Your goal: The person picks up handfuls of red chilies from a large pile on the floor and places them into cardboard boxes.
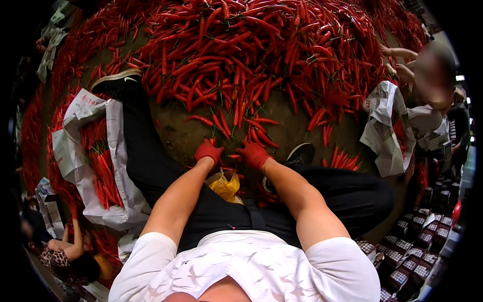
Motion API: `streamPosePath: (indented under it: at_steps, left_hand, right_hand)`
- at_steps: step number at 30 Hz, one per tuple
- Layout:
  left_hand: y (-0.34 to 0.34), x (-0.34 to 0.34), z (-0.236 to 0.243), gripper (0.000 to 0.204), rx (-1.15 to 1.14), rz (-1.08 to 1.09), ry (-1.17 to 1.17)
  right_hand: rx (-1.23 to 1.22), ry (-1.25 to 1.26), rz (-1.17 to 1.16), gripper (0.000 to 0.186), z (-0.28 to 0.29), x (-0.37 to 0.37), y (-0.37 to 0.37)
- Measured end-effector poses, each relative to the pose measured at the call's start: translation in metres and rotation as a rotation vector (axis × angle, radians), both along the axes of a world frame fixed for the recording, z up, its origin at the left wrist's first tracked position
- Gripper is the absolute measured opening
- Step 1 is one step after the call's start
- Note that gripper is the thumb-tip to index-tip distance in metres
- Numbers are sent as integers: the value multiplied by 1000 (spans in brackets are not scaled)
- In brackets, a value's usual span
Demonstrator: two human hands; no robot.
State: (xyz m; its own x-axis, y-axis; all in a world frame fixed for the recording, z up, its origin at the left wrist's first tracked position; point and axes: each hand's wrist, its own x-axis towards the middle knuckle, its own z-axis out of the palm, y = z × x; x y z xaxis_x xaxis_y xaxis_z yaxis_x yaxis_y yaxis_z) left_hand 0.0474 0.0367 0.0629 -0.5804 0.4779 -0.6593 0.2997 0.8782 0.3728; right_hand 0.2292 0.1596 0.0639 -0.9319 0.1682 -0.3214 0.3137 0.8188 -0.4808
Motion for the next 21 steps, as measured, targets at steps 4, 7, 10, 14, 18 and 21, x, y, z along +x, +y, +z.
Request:
streamPosePath:
  at_steps: [4, 7, 10, 14, 18, 21]
  left_hand:
    - [-7, 1, -2, 54, -7, -73, 65]
    - [-22, -17, -18, 47, 125, -64, 52]
    - [-29, -58, -30, 41, 273, 95, 29]
    - [-2, -102, -16, 40, 606, -4, -2]
    - [19, -112, -33, 41, 412, -313, 343]
    - [9, -100, -23, 52, 263, -329, 354]
  right_hand:
    - [120, 107, 91, 50, -5, 9, 9]
    - [45, 121, 2, 53, 2, 1, 7]
    - [-190, 90, -150, 59, 26, -21, 9]
    - [-192, 102, -228, 60, 39, -69, 41]
    - [150, -2, -52, 44, 17, -121, 48]
    - [215, 14, -22, 35, -14, -109, 35]
